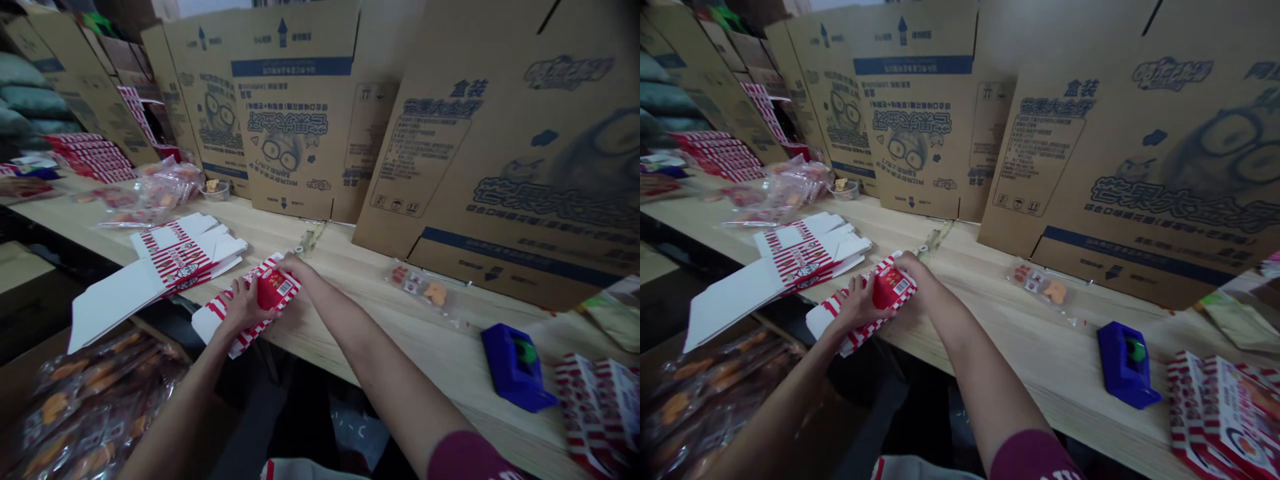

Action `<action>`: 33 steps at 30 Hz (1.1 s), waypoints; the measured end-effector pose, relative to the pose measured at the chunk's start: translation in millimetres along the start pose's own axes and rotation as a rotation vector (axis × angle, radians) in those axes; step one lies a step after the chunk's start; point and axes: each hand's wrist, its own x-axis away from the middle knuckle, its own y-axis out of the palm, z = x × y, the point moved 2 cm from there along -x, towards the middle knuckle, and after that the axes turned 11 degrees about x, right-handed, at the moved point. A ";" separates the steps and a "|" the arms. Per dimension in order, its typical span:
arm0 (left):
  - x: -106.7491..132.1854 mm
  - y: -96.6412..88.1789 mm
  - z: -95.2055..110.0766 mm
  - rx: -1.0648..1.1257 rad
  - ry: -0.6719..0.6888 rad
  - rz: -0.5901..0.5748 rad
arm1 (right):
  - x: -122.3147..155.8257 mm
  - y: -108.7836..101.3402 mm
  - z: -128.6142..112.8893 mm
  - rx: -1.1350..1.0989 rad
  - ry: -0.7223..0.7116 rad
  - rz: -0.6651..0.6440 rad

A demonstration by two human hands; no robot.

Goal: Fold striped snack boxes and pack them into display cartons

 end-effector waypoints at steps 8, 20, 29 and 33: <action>25.2 -65.7 35.2 -0.135 0.126 0.090 | 80.3 -56.4 11.2 0.012 -0.117 0.144; 123.4 -35.9 136.1 0.659 0.161 0.023 | 256.4 -108.3 67.3 -0.470 -0.179 0.058; 158.9 45.4 162.8 1.617 -0.248 -0.435 | 328.4 -152.9 153.8 -0.283 -0.025 0.159; 169.4 65.4 172.2 1.698 -0.344 -0.524 | 340.5 -155.5 177.8 -0.008 -0.041 0.315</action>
